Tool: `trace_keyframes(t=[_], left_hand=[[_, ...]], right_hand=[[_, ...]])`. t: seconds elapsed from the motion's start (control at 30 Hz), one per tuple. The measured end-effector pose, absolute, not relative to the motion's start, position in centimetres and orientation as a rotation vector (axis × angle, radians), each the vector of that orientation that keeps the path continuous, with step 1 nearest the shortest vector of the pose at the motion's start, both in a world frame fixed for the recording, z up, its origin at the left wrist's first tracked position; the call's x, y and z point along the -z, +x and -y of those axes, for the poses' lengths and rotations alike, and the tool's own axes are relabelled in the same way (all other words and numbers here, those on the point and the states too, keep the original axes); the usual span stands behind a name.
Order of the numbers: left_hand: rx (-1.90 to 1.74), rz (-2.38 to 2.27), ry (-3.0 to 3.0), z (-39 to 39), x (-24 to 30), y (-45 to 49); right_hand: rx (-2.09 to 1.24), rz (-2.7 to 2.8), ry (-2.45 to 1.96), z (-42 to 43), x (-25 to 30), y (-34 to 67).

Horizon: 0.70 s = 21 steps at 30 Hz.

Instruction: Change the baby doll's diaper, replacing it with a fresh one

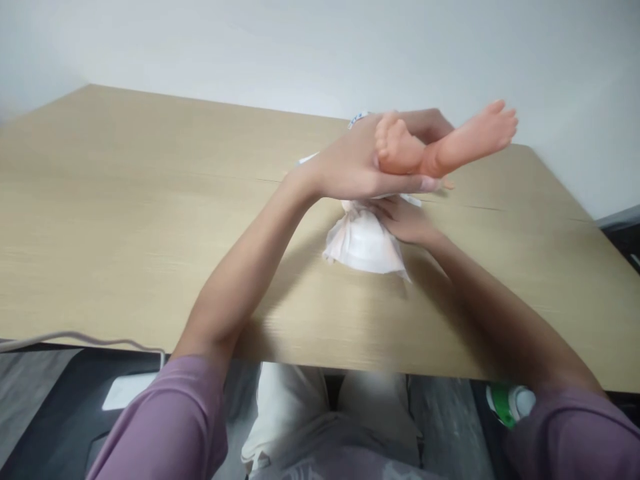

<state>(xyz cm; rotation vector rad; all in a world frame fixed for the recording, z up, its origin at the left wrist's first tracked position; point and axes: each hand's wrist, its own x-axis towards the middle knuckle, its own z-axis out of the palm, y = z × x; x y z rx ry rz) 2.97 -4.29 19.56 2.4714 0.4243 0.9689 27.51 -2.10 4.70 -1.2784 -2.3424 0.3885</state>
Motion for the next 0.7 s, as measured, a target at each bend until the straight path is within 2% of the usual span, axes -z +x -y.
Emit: trace_keyframes(t=[0.13, 0.33, 0.5, 0.7], left_hand=[[-0.921, -0.252, 2.405, 4.1, -18.7, 3.5], [-0.853, -0.297, 2.401, 4.0, -16.9, 4.5], [-0.871, -0.357, 2.457, 4.7, -15.8, 5.6], [-0.855, -0.368, 2.472, 6.3, -15.1, 5.8]], right_hand=[[-0.363, 2.225, -1.191, 5.6, -3.4, 29.6], [-0.279, 2.052, -1.246, 9.5, -1.5, 32.1], [-0.162, 1.769, -1.273, 11.6, -2.5, 30.9], [-0.048, 1.78, -1.131, 10.8, -4.0, 28.2]])
